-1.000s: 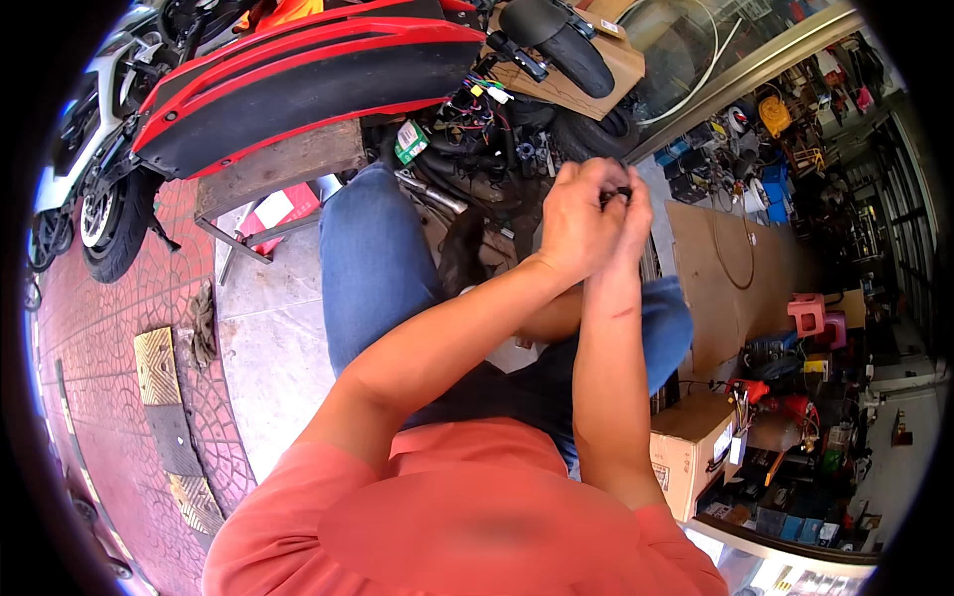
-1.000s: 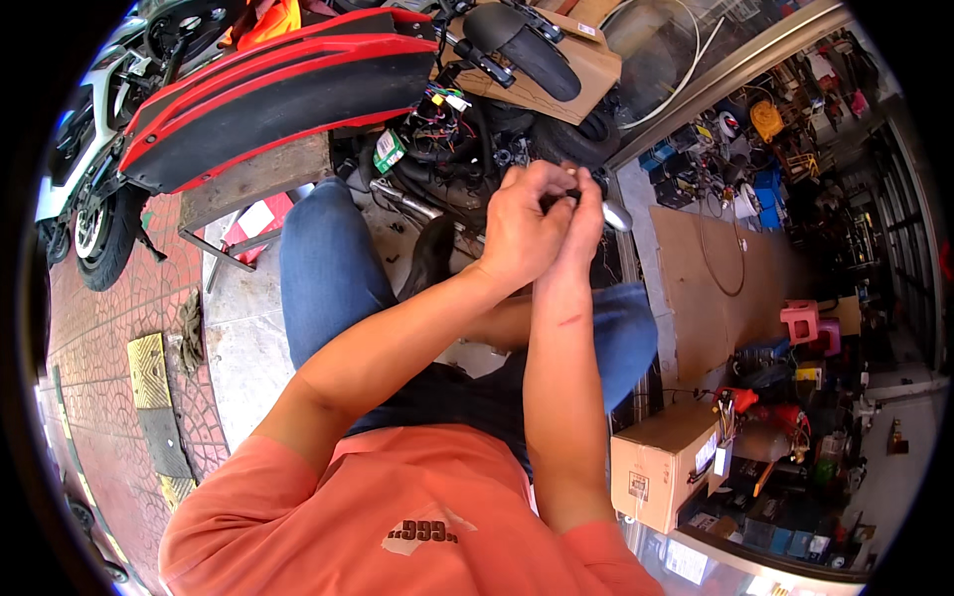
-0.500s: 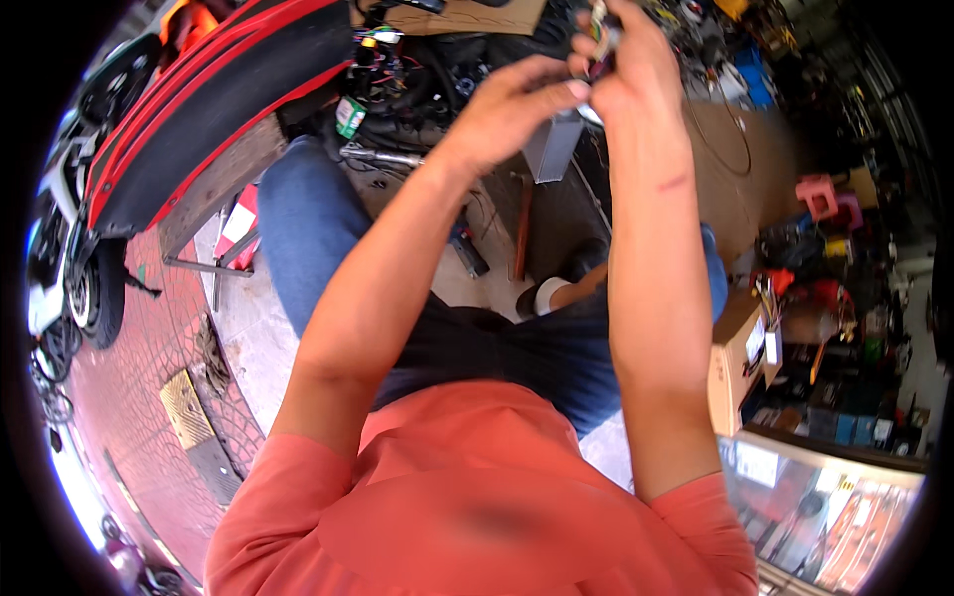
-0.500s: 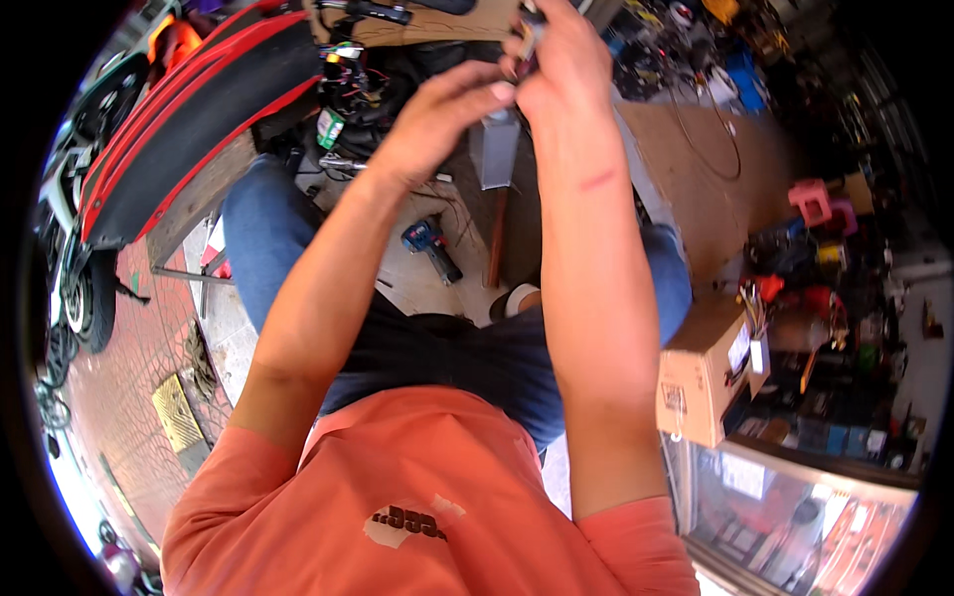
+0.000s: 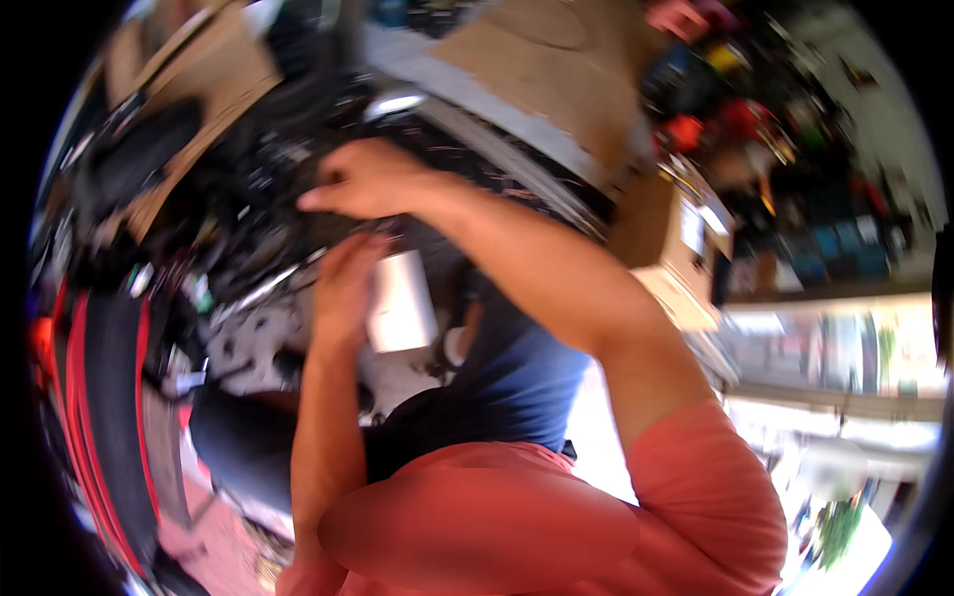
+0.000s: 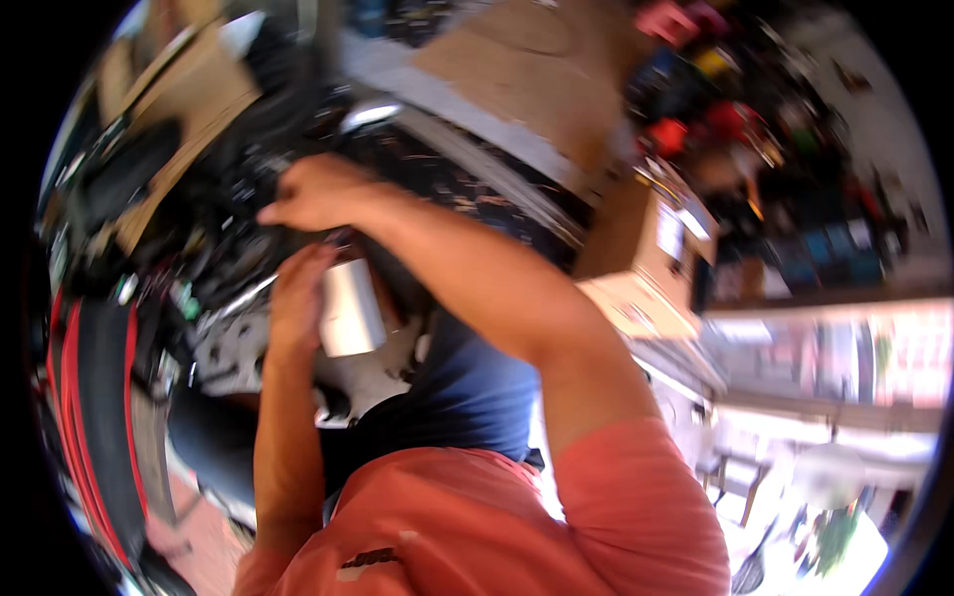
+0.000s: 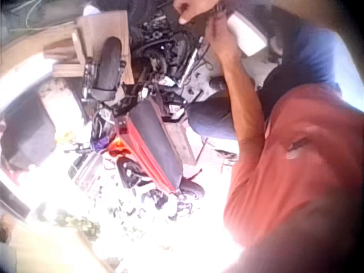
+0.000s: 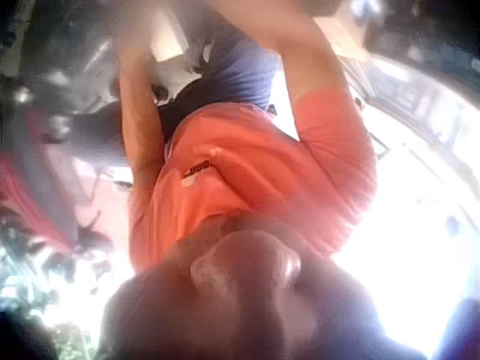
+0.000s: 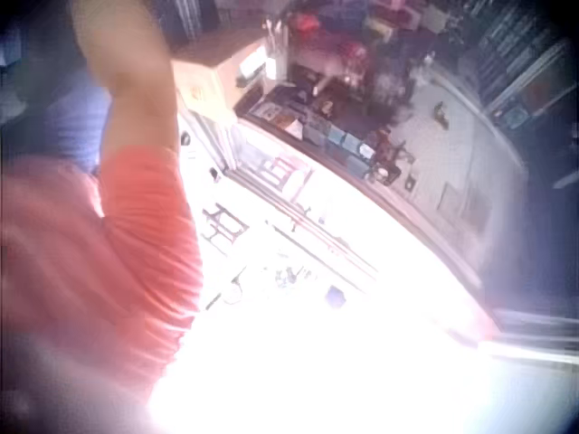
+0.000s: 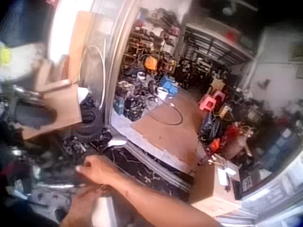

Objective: The person uses an impact driver to remove screws from a scooter panel, then manipulates internal wiring and disconnects an electronic controller before retrieving a second controller from a nearby workbench.

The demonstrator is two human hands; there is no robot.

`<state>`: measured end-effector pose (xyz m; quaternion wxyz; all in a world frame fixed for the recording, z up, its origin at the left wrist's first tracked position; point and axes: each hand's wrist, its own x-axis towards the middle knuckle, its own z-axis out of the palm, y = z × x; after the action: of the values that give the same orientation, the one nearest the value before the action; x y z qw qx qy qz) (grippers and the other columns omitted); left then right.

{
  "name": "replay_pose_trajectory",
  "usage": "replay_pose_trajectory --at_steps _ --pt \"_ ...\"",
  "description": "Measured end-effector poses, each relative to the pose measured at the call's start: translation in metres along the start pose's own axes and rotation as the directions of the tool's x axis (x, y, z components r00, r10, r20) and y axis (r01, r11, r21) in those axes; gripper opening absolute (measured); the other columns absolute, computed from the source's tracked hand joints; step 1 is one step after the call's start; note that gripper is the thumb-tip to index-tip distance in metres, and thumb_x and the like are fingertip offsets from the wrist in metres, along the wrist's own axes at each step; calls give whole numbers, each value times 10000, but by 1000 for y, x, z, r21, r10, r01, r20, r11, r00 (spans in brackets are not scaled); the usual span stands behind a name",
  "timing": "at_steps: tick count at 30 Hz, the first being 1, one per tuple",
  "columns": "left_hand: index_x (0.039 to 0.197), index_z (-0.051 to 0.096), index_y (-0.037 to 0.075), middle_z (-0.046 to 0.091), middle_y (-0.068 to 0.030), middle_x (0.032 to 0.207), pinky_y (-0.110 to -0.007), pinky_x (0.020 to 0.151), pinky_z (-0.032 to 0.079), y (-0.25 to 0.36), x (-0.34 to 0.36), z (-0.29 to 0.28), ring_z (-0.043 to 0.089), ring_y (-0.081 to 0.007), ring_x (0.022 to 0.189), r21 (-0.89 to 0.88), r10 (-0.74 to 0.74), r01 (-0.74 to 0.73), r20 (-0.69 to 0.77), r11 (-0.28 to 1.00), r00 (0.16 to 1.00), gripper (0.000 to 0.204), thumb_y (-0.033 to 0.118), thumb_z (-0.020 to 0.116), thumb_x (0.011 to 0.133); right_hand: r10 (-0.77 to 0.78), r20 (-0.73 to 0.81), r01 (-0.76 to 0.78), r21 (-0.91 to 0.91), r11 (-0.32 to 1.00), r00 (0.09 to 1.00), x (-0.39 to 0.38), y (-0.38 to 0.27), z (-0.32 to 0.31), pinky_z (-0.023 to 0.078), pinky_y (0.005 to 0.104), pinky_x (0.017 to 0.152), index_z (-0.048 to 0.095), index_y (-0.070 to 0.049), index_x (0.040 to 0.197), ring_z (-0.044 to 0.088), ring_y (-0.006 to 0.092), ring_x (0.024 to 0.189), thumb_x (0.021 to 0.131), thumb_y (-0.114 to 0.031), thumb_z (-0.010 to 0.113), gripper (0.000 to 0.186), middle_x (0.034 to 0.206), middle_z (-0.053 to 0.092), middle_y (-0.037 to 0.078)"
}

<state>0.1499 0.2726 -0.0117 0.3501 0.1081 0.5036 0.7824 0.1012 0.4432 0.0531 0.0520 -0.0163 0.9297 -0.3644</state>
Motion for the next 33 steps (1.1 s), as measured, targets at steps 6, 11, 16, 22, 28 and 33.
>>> replay_pose_trajectory --at_steps 6,11,16,22,28,33 --pt "1197 646 -10 717 -140 1129 -382 993 521 15 55 4 680 -259 1089 -203 -43 56 71 978 997 297 201 586 996 68 -155 -33 219 975 986 22 14 -45 560 418 876 799 -36 957 744 325 968 854 -564 763 539 882 776 154" --pt "1225 661 12 723 -106 1139 -397 983 532 21 72 8 678 -240 1082 -316 -120 90 -76 944 990 294 218 590 1028 189 -127 -171 136 976 974 32 28 -48 524 448 985 755 -14 1121 689 367 1144 867 -582 744 622 1124 747 210" --pt "1177 690 56 735 -67 1086 -413 950 550 20 82 2 693 -232 1038 -385 -263 203 -109 900 959 247 226 667 1000 206 -416 -162 140 977 886 1 28 -97 480 451 1076 696 -12 1263 627 389 1247 874 -561 742 675 1286 687 218" --pt "1130 702 114 739 -11 1074 -433 897 573 5 82 -23 704 -240 1009 -318 -334 282 -121 905 935 188 228 690 981 281 -769 111 414 904 574 -76 74 -148 553 337 802 720 20 1166 692 178 866 937 -322 764 414 943 753 111" --pt "1175 671 28 740 -129 1115 -459 960 581 9 71 -35 711 -290 1061 -274 -304 247 -191 929 933 272 247 578 1044 404 -865 -338 301 892 297 -228 180 -145 559 349 875 728 9 1157 727 218 946 926 -311 777 398 1017 776 166" --pt "1191 638 -6 739 -208 1174 -497 936 609 18 76 -7 733 -347 1052 -178 -114 84 -170 981 979 257 206 597 1051 253 -956 -606 116 787 146 -422 334 -176 540 331 899 735 -3 1212 711 188 1016 978 -253 716 343 1125 772 135"
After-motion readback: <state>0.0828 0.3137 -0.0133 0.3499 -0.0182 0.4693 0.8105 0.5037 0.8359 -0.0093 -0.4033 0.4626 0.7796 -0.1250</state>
